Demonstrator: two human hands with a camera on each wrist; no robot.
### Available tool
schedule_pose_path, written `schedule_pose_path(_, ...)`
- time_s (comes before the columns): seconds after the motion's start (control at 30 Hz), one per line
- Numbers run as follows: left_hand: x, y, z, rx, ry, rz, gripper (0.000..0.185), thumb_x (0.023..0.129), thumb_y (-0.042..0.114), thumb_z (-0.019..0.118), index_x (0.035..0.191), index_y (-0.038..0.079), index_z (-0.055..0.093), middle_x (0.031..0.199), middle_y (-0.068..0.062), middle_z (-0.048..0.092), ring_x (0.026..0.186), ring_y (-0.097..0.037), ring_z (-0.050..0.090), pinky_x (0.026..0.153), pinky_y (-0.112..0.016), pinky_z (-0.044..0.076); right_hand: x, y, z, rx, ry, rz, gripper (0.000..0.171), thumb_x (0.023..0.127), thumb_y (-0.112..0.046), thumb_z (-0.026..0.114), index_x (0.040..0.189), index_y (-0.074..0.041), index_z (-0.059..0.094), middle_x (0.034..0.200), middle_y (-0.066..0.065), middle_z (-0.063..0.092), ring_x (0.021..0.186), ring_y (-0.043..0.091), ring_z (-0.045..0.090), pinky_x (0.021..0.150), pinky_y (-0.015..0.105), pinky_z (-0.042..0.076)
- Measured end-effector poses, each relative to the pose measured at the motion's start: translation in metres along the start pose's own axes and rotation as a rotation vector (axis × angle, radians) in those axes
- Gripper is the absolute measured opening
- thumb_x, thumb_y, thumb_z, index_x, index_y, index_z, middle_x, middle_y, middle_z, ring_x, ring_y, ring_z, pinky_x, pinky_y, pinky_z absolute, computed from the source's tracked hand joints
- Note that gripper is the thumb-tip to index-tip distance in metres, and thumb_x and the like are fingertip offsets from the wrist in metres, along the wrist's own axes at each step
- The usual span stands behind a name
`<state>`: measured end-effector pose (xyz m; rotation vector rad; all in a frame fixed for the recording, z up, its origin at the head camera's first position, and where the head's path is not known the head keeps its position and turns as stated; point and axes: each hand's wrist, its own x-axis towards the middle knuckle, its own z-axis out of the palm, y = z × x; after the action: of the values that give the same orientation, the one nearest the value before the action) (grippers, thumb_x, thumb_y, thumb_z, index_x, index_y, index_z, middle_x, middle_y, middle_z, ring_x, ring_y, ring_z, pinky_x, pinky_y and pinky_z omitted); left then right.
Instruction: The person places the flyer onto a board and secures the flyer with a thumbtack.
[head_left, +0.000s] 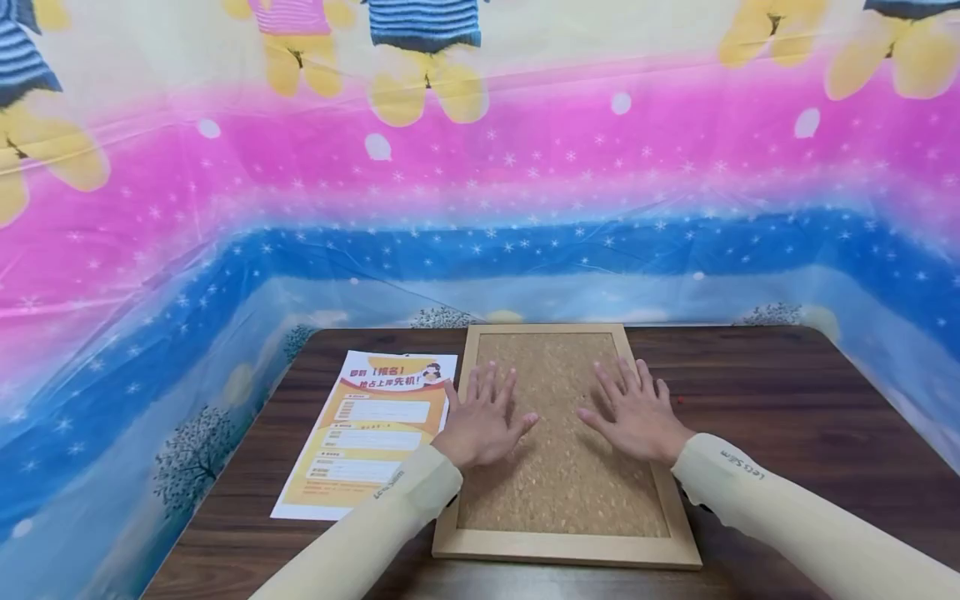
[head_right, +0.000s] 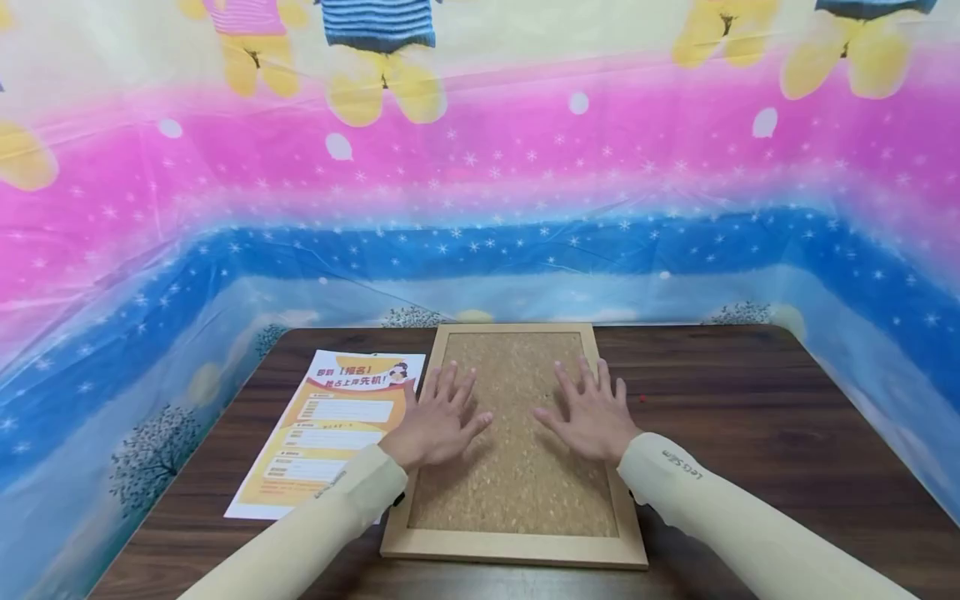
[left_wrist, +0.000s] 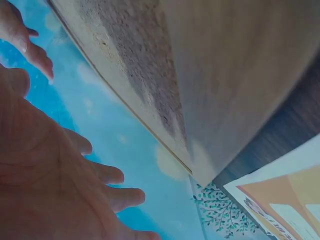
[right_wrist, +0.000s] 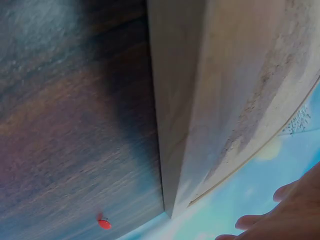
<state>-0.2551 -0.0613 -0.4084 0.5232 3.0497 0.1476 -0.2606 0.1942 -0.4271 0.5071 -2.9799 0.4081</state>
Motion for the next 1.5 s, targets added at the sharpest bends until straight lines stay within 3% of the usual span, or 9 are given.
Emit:
schedule_pose_path(0.3, -0.005, -0.012, -0.004, -0.07, 0.011, -0.01, 0.074, 0.095, 0.062, 0.027, 0.153, 0.02, 0.008, 0.156, -0.014, -0.001, 0.14, -0.038, -0.002, 0.101, -0.064, -0.007, -0.001, 0.01, -0.002, 0.026, -0.022, 0.007, 0.083, 0.092, -0.065, 0.036, 0.152, -0.014, 0.015, 0.154, 0.024, 0.003, 0.137, 0.048, -0.003, 0.098, 0.07, 0.004)
schedule_pose_path(0.63, -0.013, -0.029, 0.0, -0.06, 0.03, -0.023, 0.076, 0.094, 0.064, 0.027, 0.153, 0.02, 0.01, 0.156, -0.016, 0.003, 0.14, -0.039, -0.001, 0.1, -0.066, -0.005, -0.004, 0.021, 0.003, 0.093, -0.047, 0.017, 0.083, 0.092, -0.064, 0.038, 0.152, -0.013, 0.014, 0.154, 0.024, 0.004, 0.136, 0.05, -0.003, 0.096, 0.071, 0.002)
schedule_pose_path(1.0, -0.018, -0.043, 0.004, -0.081, 0.045, -0.054, 0.075, 0.095, 0.061, 0.033, 0.153, 0.017, 0.016, 0.156, -0.017, 0.004, 0.139, -0.042, 0.0, 0.101, -0.065, -0.005, -0.018, 0.038, 0.0, 0.07, -0.031, 0.046, 0.082, 0.093, -0.061, 0.039, 0.151, -0.006, 0.019, 0.151, 0.03, 0.008, 0.134, 0.053, 0.002, 0.095, 0.072, 0.005)
schedule_pose_path(1.23, -0.02, -0.05, 0.006, -0.069, 0.037, -0.073, 0.076, 0.094, 0.063, 0.029, 0.152, 0.017, 0.016, 0.156, -0.016, 0.002, 0.14, -0.04, -0.001, 0.101, -0.065, -0.004, -0.022, 0.047, -0.001, 0.06, -0.027, 0.056, 0.081, 0.094, -0.06, 0.038, 0.15, -0.005, 0.019, 0.15, 0.031, 0.009, 0.133, 0.055, 0.002, 0.093, 0.072, 0.006)
schedule_pose_path(1.5, -0.028, -0.067, 0.001, -0.09, 0.062, -0.091, 0.074, 0.095, 0.059, 0.034, 0.152, 0.016, 0.015, 0.155, -0.018, 0.005, 0.139, -0.043, 0.001, 0.1, -0.066, -0.006, -0.026, 0.059, -0.005, 0.049, -0.028, 0.072, 0.081, 0.095, -0.059, 0.038, 0.15, -0.003, 0.017, 0.15, 0.033, 0.008, 0.133, 0.055, 0.003, 0.091, 0.073, 0.007)
